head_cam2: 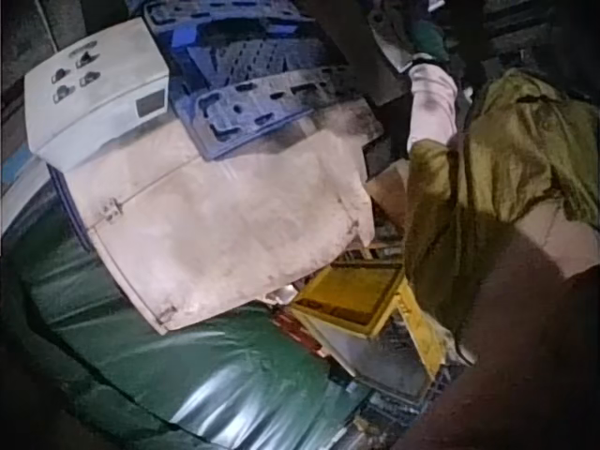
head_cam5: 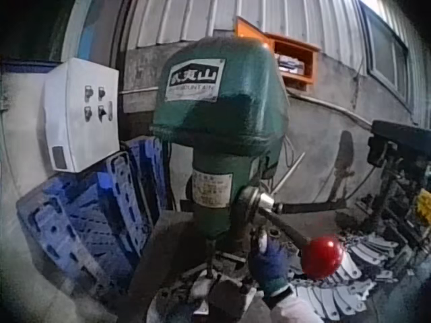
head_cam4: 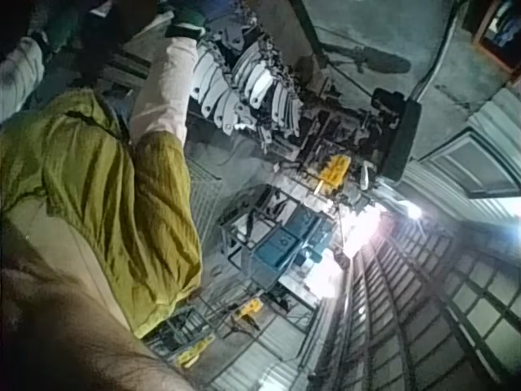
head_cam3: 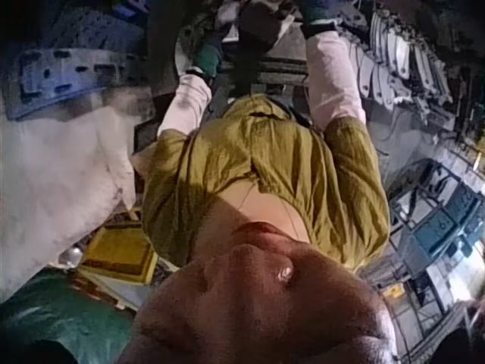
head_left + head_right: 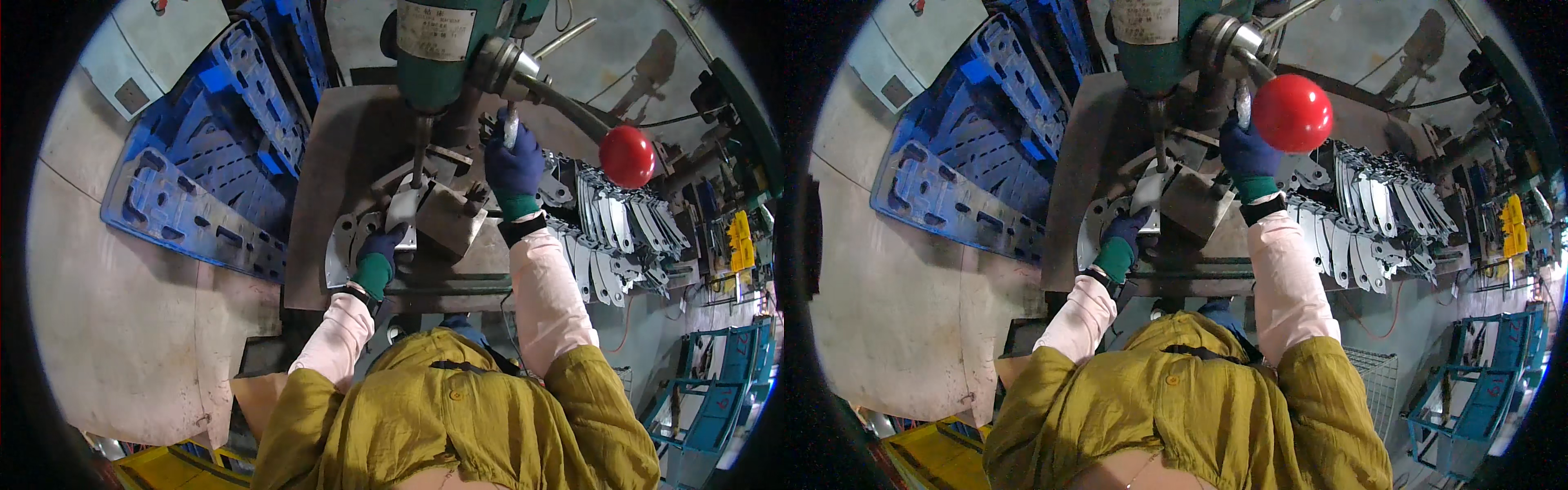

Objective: Operating a drill press to drill or process metal components secured in a jig.

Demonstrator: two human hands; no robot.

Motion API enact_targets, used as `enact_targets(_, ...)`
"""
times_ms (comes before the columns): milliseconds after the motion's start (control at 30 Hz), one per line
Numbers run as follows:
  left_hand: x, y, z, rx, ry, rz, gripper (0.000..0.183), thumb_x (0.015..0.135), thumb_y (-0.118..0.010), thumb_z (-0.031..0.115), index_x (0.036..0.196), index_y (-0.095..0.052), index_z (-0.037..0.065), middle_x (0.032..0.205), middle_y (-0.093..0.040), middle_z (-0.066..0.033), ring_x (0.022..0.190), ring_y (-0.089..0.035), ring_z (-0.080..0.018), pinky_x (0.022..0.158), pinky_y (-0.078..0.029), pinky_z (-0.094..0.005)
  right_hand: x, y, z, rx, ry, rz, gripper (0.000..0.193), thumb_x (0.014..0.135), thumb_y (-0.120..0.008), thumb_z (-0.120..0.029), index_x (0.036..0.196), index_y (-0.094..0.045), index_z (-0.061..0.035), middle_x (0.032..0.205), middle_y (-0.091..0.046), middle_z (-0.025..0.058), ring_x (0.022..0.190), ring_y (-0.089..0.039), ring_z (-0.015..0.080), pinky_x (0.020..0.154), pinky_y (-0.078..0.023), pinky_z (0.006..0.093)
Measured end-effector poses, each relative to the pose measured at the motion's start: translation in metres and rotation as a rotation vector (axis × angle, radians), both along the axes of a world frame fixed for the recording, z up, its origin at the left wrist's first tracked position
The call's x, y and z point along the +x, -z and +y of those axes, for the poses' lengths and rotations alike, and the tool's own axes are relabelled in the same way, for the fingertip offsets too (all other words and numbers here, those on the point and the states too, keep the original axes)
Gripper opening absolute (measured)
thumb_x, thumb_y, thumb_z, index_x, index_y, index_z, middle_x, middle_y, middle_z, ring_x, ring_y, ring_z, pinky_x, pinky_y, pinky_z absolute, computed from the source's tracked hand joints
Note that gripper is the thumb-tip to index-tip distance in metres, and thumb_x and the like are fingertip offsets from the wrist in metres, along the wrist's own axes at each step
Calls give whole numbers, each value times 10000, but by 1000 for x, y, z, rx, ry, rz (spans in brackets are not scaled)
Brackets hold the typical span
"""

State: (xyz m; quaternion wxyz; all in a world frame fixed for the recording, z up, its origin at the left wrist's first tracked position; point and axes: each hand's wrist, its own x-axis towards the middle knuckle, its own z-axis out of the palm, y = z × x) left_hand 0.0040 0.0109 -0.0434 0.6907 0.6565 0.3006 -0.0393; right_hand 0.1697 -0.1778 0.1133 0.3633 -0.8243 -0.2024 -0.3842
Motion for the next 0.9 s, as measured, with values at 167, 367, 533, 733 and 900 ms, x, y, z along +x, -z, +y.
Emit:
enact_targets(167,-4,-4,1,-290,-177,2,447,864,-703,408,1138,-664,58,892,-711,-97,615,-684,-195,537,-549,-336,9,-3,4,-55,-52,-16,288,856,-641,-226,1128,-667,-134,957,-671,174,857,-655,389,725,-519,480)
enact_targets(367,-2,-38,-13,-331,-204,40,412,845,-730,364,1030,-673,1,861,-702,-98,612,-676,-204,550,-556,-320,89,-10,-24,-154,16,-14,328,855,-638,-312,1151,-622,-172,878,-672,166,776,-635,425,691,-513,509)
enact_targets(533,-11,-48,-21,-241,-256,-57,430,848,-716,388,1031,-667,2,886,-709,-109,606,-675,-214,535,-547,-307,124,-34,-36,-320,6,24,284,820,-671,-350,1002,-630,-135,860,-666,218,783,-628,456,676,-506,538)
enact_targets(733,8,-8,-6,41,-155,165,587,839,-681,530,1076,-659,-7,913,-707,-160,668,-699,-235,567,-553,-391,105,10,-28,-227,-85,83,248,919,-601,-330,1021,-703,-128,872,-675,229,831,-658,413,668,-520,461)
enact_targets(900,7,-49,-21,230,-132,236,740,824,-628,639,1156,-638,-23,997,-710,-168,733,-709,-298,616,-558,-421,37,35,-22,-147,-364,282,175,902,-611,-150,1026,-690,-55,948,-706,149,846,-690,301,719,-540,397)
